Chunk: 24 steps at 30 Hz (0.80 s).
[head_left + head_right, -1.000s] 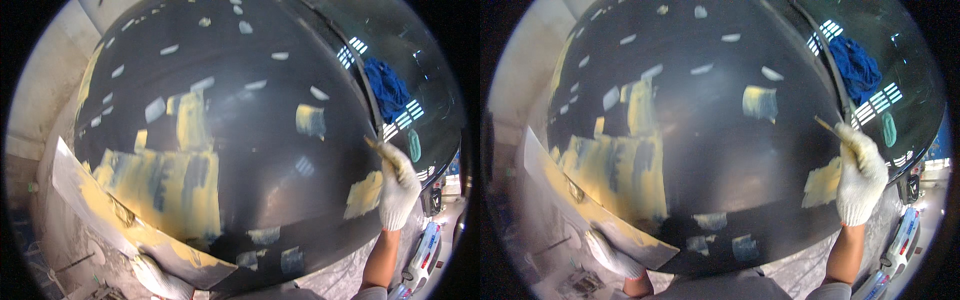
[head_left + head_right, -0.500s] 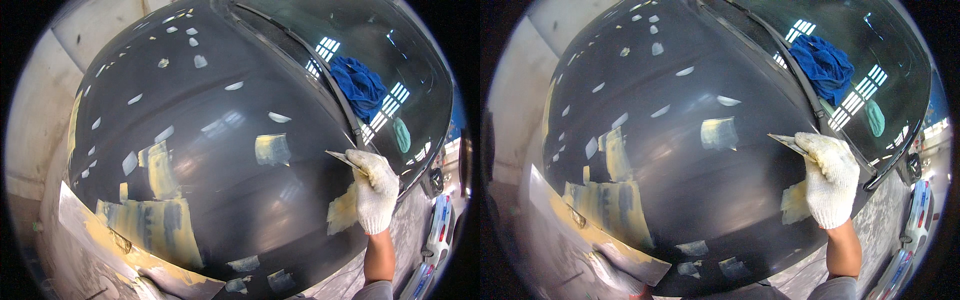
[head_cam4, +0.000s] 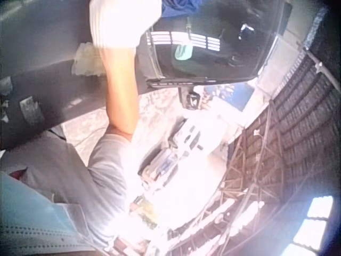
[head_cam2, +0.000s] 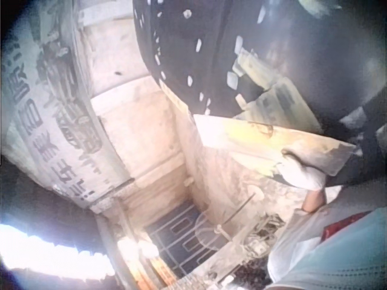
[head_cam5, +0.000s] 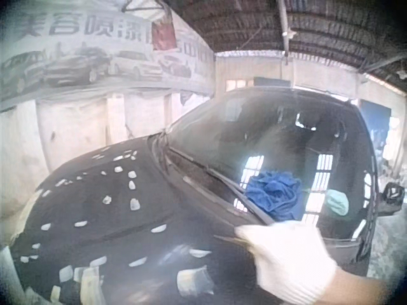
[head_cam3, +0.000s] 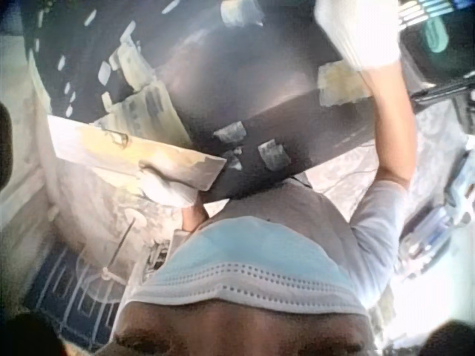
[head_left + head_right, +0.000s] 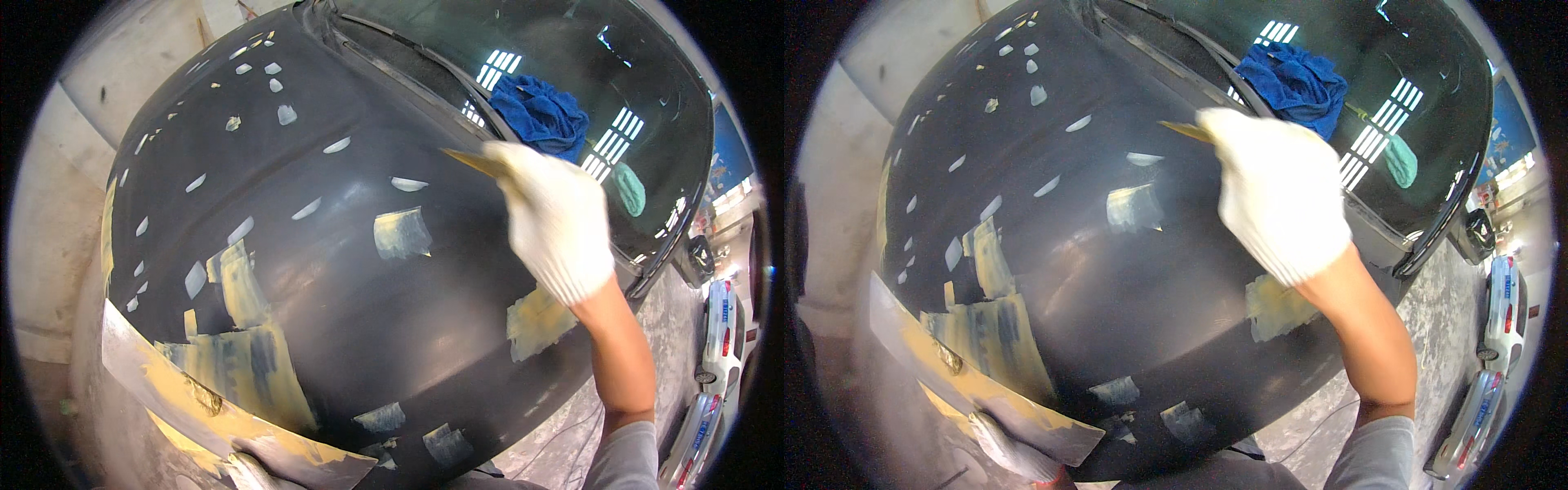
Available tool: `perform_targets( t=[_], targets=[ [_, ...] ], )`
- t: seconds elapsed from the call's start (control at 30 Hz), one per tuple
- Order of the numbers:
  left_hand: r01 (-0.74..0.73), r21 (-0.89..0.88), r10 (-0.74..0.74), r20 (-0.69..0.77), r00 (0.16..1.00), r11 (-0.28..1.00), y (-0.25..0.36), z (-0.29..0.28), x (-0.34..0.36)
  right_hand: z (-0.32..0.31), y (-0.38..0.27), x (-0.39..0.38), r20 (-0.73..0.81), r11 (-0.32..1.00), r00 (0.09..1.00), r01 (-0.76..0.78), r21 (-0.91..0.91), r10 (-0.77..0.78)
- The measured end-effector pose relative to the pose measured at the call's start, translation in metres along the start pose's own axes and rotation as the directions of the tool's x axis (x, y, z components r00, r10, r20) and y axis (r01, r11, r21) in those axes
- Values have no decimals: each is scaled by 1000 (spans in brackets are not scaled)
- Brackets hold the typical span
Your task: The person applies yellow body filler to a black car's hood and rear bumper using a small scraper and a larger metal palette. The person spreads the filler in smooth strokes across the surfaces.
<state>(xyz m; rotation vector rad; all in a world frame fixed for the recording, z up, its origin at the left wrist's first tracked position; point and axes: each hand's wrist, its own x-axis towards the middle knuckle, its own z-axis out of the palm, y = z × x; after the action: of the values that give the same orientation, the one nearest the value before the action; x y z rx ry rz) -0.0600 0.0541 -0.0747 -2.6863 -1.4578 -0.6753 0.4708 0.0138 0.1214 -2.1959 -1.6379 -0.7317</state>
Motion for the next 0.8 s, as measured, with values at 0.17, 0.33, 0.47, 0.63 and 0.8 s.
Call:
perform_targets(
  t=[0.17, 0.33, 0.47, 0.63, 0.8],
  targets=[
    [108, 22, -107, -37, 994, 994, 8, -3, -18, 66, -27, 65, 149, 998, 987, -51, -40, 56],
    [281, -76, -285, -55, 957, 957, 10, -12, -36, 110, -49, 83, 112, 992, 993, -34, -124, 48],
    [322, -85, -330, -108, 938, 943, 4, -9, -34, 124, -54, 82, 105, 984, 993, -41, -173, 60],
    [438, -188, -464, -129, 876, 879, 2, 1, -26, 136, -52, 84, 42, 969, 998, -30, -246, 42],
    [494, -232, -529, -120, 840, 838, 3, 4, -24, 143, -49, 87, 70, 963, 993, -71, -262, 92]
  ],
)
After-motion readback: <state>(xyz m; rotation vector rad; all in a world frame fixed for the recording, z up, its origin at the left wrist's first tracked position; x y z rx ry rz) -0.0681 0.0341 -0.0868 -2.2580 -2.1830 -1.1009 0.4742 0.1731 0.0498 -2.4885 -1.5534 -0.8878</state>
